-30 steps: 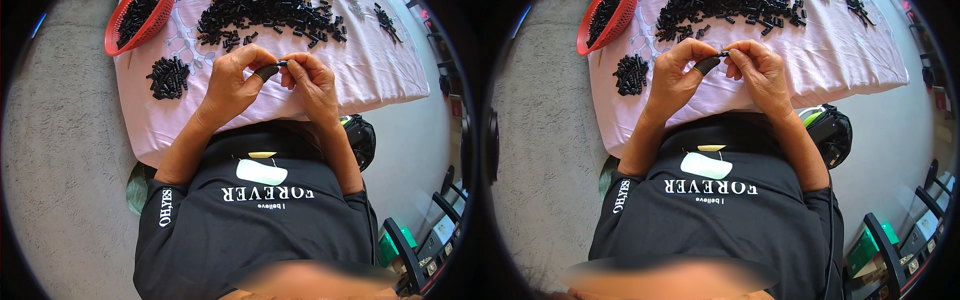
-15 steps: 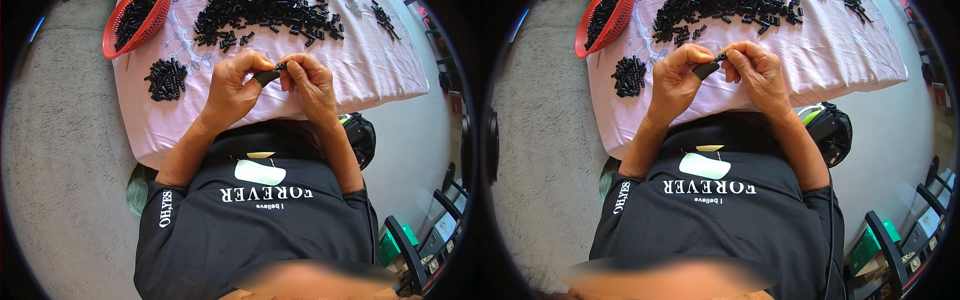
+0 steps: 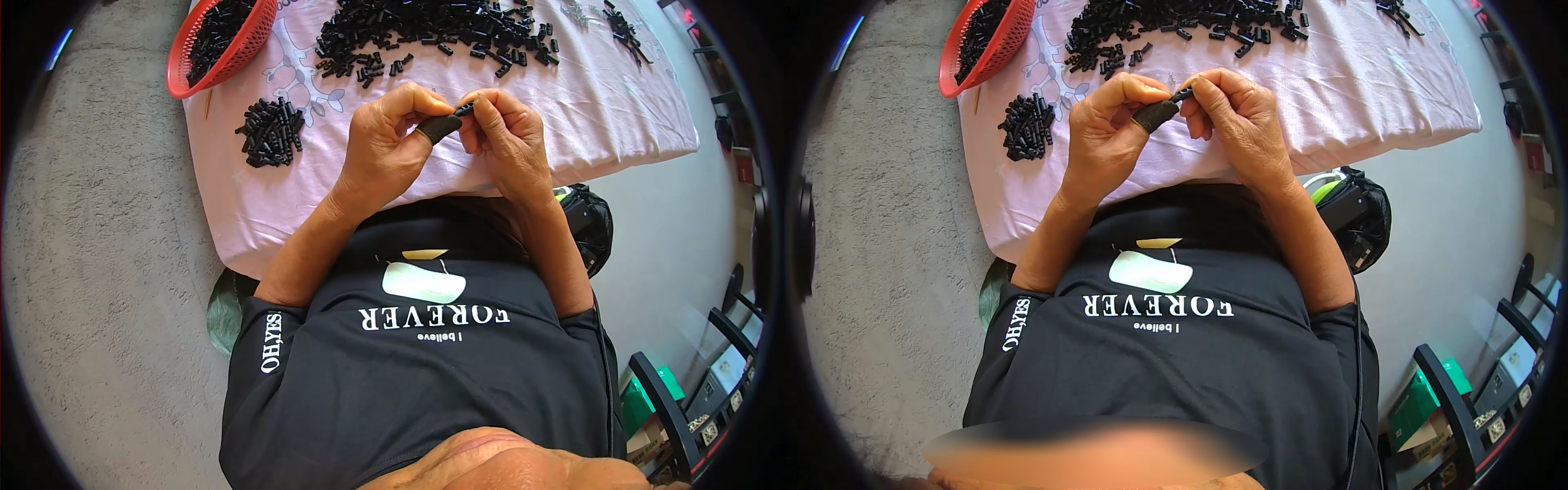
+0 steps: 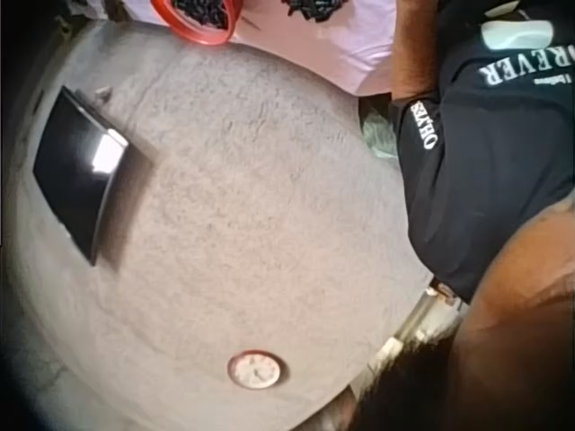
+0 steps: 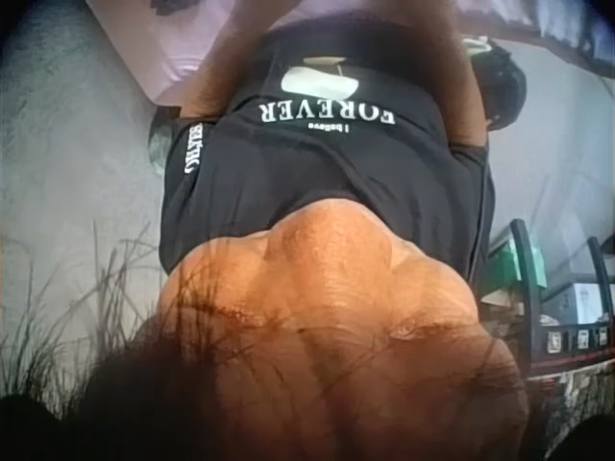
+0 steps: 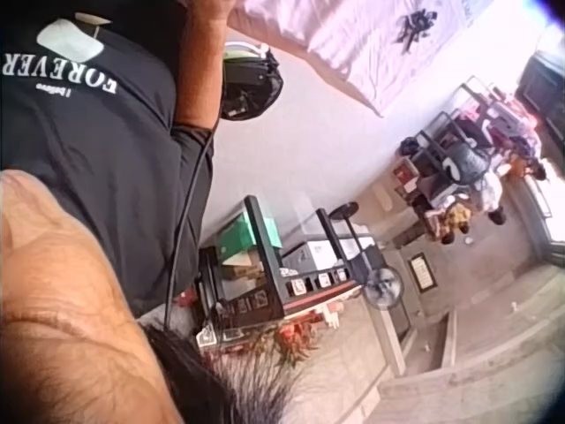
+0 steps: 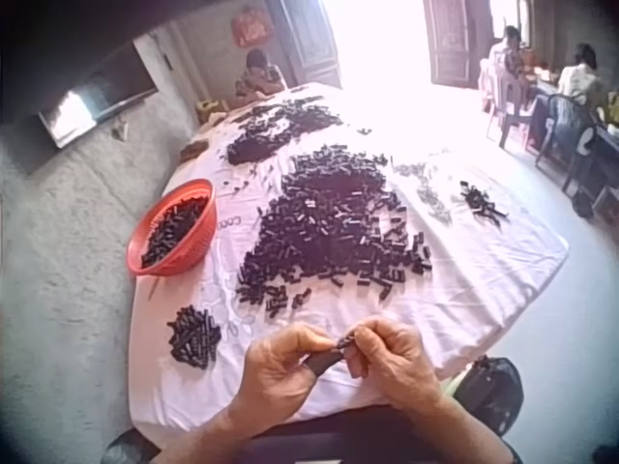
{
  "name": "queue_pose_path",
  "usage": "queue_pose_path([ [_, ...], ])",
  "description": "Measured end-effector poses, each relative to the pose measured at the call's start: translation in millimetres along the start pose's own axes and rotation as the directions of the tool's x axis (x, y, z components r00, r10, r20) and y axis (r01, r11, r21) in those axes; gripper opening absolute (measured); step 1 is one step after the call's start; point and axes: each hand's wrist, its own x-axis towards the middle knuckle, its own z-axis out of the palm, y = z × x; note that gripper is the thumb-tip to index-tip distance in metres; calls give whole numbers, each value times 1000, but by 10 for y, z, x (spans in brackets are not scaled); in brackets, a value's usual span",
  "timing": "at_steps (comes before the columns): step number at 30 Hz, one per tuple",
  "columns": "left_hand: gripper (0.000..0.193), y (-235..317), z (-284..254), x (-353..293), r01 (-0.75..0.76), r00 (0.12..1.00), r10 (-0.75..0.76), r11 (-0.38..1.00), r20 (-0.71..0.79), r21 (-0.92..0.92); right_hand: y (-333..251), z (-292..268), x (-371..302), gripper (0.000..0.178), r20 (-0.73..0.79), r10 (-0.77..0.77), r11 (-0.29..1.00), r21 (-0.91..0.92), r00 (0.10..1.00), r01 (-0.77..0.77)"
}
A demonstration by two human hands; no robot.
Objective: Assembling small black plastic components by hand on a workbench.
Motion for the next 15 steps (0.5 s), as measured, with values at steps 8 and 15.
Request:
queue_pose_path([
  [8, 10, 12, -7, 0, 245, 968, -251, 946, 2, -213, -2, 20, -2, 21, -9, -26, 1000, -10, 1000, 26],
  [15, 8, 14, -14, -12, 295, 951, -310, 903, 3, -313, 17, 20, -11, 19, -13, -58, 998, -11, 998, 58],
])
